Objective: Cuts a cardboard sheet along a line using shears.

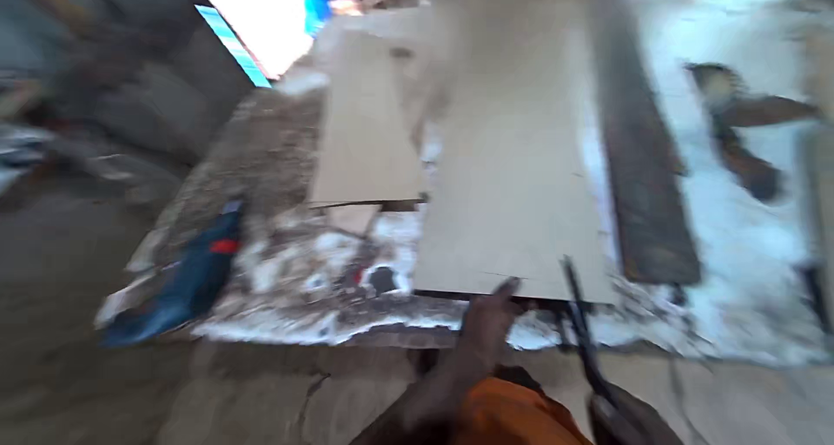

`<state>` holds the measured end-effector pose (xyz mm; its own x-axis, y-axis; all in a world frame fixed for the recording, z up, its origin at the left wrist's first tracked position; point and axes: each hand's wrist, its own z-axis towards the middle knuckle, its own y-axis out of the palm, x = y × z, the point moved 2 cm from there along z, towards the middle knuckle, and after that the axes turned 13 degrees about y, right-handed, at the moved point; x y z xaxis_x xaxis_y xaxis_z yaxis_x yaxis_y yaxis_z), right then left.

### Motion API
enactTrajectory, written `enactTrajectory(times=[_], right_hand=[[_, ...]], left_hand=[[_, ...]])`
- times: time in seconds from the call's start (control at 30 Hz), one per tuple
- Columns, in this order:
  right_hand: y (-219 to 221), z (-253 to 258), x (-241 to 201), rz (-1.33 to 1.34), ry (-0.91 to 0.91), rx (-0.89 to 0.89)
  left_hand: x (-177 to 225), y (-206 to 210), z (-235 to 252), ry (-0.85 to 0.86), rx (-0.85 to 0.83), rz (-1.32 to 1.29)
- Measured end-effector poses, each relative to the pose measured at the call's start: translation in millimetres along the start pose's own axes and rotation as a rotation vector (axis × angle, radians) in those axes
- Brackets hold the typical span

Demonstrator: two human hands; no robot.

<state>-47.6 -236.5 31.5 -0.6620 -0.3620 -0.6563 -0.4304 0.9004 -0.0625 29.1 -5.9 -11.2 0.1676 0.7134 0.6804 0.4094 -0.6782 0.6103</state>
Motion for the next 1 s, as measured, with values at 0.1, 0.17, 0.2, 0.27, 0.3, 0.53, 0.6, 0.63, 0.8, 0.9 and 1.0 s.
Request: enactTrajectory(times=[0.1, 0.17, 0.2, 0.27, 0.3, 0.53, 0.6, 0.63, 0.8, 0.9, 1.0], right_hand=[[6.4, -0.3, -4.2, 0.067, 0.054, -0.012], [9.9, 1.2, -1.4, 0.124, 0.057, -0.036], [11.2, 1.6, 0.8, 0.151, 0.047, -0.046], [15.8, 3.8, 5.0, 0.154, 0.017, -0.065], [19.0, 5.4, 6.5, 0.138, -0.001, -0.068], [35.6, 17.1, -1.6, 0.201, -0.055, -0.067], [36.2, 18.1, -6.2, 0.183, -0.022, -0.061], [36.2, 19.1, -6.3, 0.182, -0.013, -0.062], [36.4, 24.7, -7.4, 0.144, -0.002, -0.067], [38.8, 26.5, -8.6, 0.143, 0.001, -0.076], [40.2, 26.9, -9.0, 0.146, 0.008, -0.066]], left_hand=[[-11.6, 10.9, 12.0, 0.02, 0.02, -0.034], [-16.9, 11.8, 14.0, 0.063, 0.023, -0.018], [-18.5, 11.6, 13.9, 0.08, 0.012, -0.026], [-18.3, 10.2, 12.2, 0.09, -0.009, -0.037], [-17.9, 9.9, 10.9, 0.086, -0.02, -0.03], [-17.2, 10.5, 1.3, 0.116, -0.058, 0.049], [-15.4, 9.6, 0.1, 0.099, -0.054, 0.064], [-15.0, 9.0, 0.3, 0.101, -0.056, 0.07], [-12.3, 9.0, 0.6, 0.121, -0.057, 0.046], [-12.2, 9.1, 0.1, 0.12, -0.06, 0.048], [-11.9, 8.0, 0.2, 0.122, -0.078, 0.06]])
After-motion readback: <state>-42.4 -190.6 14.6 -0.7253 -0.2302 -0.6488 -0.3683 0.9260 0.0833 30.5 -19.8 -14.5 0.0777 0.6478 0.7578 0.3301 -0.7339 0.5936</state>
